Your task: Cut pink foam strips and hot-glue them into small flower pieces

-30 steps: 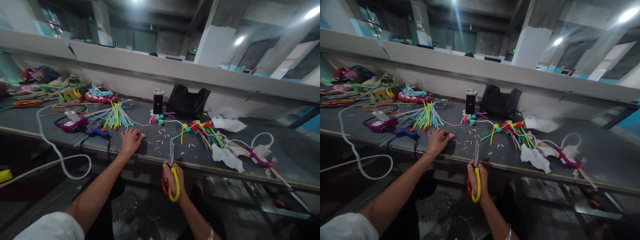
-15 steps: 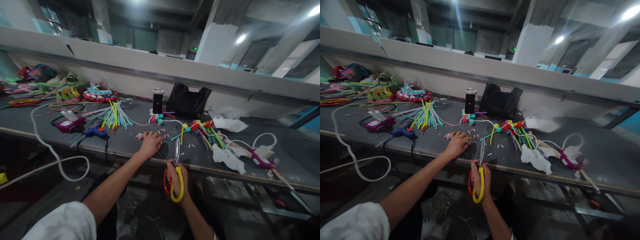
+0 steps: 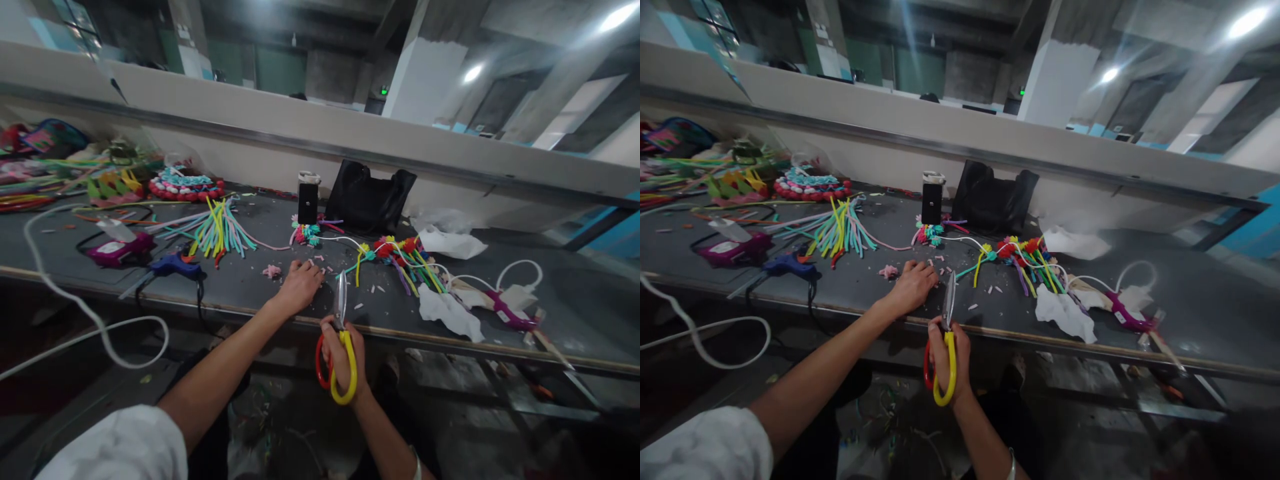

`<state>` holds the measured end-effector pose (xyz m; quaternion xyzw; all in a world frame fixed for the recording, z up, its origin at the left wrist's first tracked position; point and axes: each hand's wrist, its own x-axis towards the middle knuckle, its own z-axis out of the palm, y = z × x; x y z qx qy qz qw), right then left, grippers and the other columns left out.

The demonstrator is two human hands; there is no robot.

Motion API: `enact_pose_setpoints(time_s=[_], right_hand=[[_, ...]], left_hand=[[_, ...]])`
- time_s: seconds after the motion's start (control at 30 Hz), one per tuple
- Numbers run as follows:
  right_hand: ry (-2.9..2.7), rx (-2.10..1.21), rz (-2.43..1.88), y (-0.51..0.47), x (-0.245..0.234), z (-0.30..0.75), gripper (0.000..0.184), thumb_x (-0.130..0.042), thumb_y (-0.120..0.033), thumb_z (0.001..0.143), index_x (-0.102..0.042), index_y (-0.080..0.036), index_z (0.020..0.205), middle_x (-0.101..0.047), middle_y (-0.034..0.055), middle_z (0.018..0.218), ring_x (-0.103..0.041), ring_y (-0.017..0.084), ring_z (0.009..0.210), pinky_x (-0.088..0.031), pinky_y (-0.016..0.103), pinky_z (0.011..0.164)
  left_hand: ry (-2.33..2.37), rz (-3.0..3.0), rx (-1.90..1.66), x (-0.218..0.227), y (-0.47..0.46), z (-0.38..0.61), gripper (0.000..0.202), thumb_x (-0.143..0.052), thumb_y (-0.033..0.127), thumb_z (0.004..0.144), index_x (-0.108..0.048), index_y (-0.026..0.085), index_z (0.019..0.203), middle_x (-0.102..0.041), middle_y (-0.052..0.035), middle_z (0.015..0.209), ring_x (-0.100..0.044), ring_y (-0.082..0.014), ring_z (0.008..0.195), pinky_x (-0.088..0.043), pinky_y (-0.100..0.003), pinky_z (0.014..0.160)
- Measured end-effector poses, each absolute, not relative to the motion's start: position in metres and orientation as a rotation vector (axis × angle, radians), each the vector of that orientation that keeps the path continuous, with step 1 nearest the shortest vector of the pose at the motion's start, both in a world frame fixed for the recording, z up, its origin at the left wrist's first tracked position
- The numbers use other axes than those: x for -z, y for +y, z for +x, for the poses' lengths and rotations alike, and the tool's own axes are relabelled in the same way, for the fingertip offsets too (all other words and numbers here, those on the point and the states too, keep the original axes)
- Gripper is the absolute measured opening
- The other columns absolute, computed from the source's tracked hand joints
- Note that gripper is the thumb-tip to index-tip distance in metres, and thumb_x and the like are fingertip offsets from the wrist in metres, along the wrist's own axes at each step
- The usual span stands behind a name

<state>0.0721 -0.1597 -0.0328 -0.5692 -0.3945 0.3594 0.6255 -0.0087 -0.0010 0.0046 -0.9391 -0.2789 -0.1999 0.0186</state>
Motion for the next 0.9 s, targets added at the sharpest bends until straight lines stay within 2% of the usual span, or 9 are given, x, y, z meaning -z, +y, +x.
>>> enact_pose_setpoints(time_s=[0.23, 0.4, 0.6, 0.9], right_hand=[[-0.862, -0.829, -1.28, -0.158, 0.029, 0.07, 0.03, -0.058, -0.046, 0.086, -0.06, -0.017, 0.094, -0.044, -0.0078, 0.049, -0.04, 0.008, 0.04, -0.035, 0.018, 0.039], [-0.87, -0.678, -1.319, -0.158, 0.023, 0.072, 0.028, -0.057, -0.044, 0.086, -0.06, -0.018, 0.095, -0.046, -0.0075, 0.05, -0.043, 0.009, 0.042, -0.037, 0.019, 0.041], [-0.953, -0.5, -1.41, -0.158, 0.016, 0.079, 0.03, -0.057, -0.046, 0.085, -0.063, -0.018, 0.091, -0.053, -0.0042, 0.056, -0.048, 0.011, 0.047, -0.041, 0.022, 0.048], [-1.009, -0.47, -1.457, -0.157, 0.02, 0.08, 0.031, -0.057, -0.047, 0.085, -0.063, -0.017, 0.09, -0.057, -0.0028, 0.058, -0.05, 0.012, 0.049, -0.043, 0.023, 0.05]], left_hand=[[-1.085, -2.922, 0.816, -0.008, -0.011, -0.012, 0.021, -0.04, 0.012, 0.088, -0.059, 0.017, 0.096, -0.062, -0.0116, 0.101, -0.049, -0.0267, 0.098, -0.032, -0.043, 0.085], [-1.285, -3.238, 1.021, -0.011, -0.044, -0.02, 0.013, -0.044, 0.018, 0.089, -0.057, 0.019, 0.09, -0.064, -0.0078, 0.095, -0.053, -0.0239, 0.096, -0.035, -0.038, 0.082], [-1.154, -3.304, 0.793, -0.014, -0.076, -0.026, 0.024, -0.042, 0.004, 0.078, -0.056, 0.018, 0.093, -0.063, -0.008, 0.099, -0.051, -0.0245, 0.097, -0.033, -0.038, 0.08], [-1.22, -3.333, 0.704, -0.017, -0.081, -0.026, 0.021, -0.04, 0.007, 0.081, -0.055, 0.017, 0.093, -0.063, -0.0081, 0.098, -0.051, -0.0241, 0.095, -0.034, -0.036, 0.077]])
